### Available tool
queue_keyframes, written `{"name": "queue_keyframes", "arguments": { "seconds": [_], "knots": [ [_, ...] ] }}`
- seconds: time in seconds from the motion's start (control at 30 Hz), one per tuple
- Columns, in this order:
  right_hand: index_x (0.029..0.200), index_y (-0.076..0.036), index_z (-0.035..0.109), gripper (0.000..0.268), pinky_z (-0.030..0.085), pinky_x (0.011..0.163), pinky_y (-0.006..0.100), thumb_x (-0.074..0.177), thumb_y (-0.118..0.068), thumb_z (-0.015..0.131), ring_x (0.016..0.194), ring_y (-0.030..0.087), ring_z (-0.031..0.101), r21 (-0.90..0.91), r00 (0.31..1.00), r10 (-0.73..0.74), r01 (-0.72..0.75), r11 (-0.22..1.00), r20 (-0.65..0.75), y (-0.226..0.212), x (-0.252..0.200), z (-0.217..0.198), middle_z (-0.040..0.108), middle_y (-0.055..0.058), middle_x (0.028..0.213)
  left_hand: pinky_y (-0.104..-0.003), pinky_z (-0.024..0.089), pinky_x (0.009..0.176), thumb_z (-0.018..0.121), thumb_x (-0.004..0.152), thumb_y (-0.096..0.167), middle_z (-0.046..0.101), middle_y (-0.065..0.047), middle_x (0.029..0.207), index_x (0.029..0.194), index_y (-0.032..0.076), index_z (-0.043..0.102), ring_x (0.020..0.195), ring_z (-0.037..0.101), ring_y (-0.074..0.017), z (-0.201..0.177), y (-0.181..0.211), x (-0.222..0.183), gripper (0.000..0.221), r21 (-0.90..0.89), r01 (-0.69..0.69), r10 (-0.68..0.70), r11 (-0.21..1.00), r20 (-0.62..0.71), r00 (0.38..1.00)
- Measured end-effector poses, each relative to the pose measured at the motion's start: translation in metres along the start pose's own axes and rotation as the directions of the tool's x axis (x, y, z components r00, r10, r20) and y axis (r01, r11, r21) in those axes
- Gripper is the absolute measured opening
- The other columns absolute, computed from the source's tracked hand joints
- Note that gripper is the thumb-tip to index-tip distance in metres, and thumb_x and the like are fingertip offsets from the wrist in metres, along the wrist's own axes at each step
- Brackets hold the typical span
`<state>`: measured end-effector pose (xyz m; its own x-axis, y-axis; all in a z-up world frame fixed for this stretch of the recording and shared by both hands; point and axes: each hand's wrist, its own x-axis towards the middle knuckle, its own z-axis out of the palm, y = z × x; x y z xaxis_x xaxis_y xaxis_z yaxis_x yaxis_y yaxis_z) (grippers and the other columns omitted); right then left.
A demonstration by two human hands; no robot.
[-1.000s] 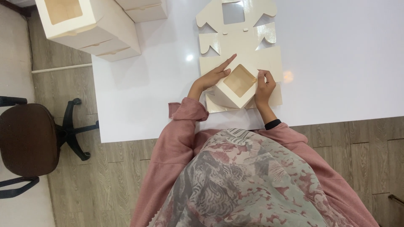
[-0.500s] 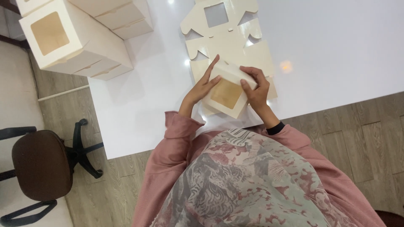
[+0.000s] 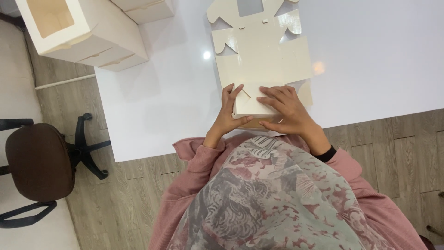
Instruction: Folding a flat cardboard cutout into a finished box with a clear window.
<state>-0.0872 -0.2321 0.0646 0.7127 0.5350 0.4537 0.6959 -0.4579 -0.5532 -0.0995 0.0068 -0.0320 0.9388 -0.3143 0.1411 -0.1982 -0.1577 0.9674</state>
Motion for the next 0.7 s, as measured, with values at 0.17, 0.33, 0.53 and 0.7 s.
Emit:
{"name": "queue_keyframes", "arguments": {
  "seconds": [0.17,0.33,0.53,0.7],
  "knots": [
    [0.123,-0.014,0.054,0.071,0.037,0.105,0.055,0.067,-0.037,0.09,0.134,0.037,0.053,-0.076,0.98,0.091,-0.079,0.994,0.175,-0.008,0.011,-0.015,0.055,0.017,0.148,-0.053,0.021,0.12,0.088,0.071,0.058,0.025,-0.018,0.149,0.153,0.032,0.039,0.14,0.027,-0.0433,0.008,0.015,0.001,0.099,0.224,-0.086,0.092,0.971,-0.019,0.996],
    [0.13,-0.019,0.044,0.081,0.035,0.107,0.058,0.067,-0.038,0.09,0.134,0.032,0.052,-0.158,0.958,0.151,-0.115,0.981,0.244,-0.004,0.005,-0.017,0.054,0.012,0.144,-0.048,0.024,0.114,0.086,0.065,0.068,0.032,-0.015,0.143,0.147,0.036,0.041,0.135,0.033,-0.037,0.012,0.016,0.007,0.098,0.366,-0.192,0.235,0.91,-0.076,0.969],
    [0.146,-0.021,0.045,0.099,0.042,0.104,0.05,0.062,-0.047,0.09,0.108,0.033,0.062,-0.313,0.896,0.32,-0.222,0.923,0.309,-0.016,0.0,-0.024,0.055,0.016,0.119,-0.049,0.023,0.112,0.088,0.054,0.075,0.031,-0.016,0.141,0.14,0.034,0.041,0.133,0.032,-0.0366,0.017,0.007,0.002,0.106,0.431,-0.247,0.33,0.868,-0.128,0.935],
    [0.145,-0.022,0.052,0.097,0.054,0.094,0.043,0.063,-0.056,0.088,0.107,0.035,0.064,-0.256,0.797,0.496,-0.429,0.867,0.346,-0.019,-0.014,-0.016,0.054,0.016,0.122,-0.051,0.027,0.113,0.083,0.052,0.082,0.027,-0.017,0.146,0.136,0.029,0.037,0.134,0.031,-0.0373,0.019,0.005,0.0,0.109,0.45,-0.262,0.352,0.854,-0.129,0.927]
  ]
}}
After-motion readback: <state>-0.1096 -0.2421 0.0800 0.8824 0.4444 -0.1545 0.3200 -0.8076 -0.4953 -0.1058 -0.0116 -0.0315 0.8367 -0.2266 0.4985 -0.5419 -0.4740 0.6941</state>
